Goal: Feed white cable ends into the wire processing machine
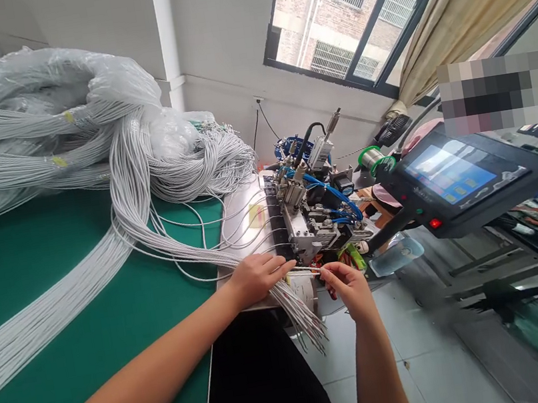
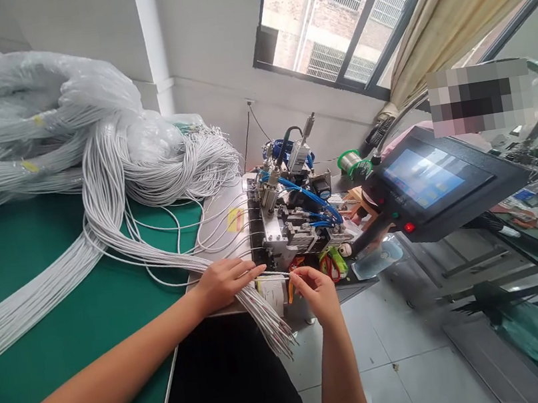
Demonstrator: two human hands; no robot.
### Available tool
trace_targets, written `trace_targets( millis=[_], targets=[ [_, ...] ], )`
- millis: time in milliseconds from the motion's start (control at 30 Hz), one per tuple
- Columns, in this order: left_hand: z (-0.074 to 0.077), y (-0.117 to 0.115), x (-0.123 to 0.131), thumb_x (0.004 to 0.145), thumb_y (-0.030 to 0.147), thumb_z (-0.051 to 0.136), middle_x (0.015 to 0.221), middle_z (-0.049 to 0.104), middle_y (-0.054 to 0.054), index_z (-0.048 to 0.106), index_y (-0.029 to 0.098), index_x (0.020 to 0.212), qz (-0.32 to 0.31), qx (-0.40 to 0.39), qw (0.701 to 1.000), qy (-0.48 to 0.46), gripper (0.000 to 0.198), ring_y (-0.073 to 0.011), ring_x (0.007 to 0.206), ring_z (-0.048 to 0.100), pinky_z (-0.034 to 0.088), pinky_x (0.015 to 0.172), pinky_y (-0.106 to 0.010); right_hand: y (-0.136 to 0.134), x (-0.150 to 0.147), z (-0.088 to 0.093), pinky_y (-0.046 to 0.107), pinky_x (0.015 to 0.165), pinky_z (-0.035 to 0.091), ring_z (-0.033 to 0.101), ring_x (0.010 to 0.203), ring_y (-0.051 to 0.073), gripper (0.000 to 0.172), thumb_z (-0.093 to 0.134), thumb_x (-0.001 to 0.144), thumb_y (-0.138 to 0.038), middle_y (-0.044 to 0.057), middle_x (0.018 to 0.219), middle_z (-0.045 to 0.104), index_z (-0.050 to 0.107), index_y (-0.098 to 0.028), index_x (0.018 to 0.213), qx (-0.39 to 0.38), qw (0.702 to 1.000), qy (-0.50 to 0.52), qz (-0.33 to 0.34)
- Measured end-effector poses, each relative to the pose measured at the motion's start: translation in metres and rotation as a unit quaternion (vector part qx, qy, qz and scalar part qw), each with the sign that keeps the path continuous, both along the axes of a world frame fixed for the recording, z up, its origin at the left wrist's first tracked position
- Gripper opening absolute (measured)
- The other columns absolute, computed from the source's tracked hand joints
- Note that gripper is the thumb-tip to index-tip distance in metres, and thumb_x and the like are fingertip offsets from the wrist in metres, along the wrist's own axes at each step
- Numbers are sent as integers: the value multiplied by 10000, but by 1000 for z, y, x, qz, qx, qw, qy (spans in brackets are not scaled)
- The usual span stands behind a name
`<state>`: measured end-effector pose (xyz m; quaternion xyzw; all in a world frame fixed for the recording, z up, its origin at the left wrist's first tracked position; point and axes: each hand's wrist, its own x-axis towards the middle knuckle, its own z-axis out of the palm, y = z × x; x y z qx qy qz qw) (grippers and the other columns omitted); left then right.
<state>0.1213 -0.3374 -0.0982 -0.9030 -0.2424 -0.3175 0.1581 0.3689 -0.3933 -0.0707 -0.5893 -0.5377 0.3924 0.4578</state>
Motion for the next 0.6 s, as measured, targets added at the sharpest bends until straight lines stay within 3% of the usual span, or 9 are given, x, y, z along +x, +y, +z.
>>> trace_targets(
  millis=[333,467,600],
  targets=[
    [-2,1,-1,960,198,404,787,646,-18,600,202,1115,-11,23,1000,-9,250,-117,660,583,438,582,-232,25,-19,-30,207,406,307,398,450,61,382,768,680,-468,41,709,661,697,-131,848,55,979,177,-82],
    [1,0,0,953,169,391,796,637,-21,593,194,1079,-3,30,1000,-1,239,-119,650,565,405,584,-244,28,-24,-33,185,400,269,383,455,43,336,754,717,-432,31,733,648,695,-142,875,60,974,209,-70],
    [1,1,1,913,120,405,810,630,-36,596,178,1030,7,9,1000,2,231,-145,717,567,399,645,-272,30,-16,-32,182,398,207,342,446,39,290,742,732,-403,17,682,621,689,-136,833,20,976,216,-25]
  ],
)
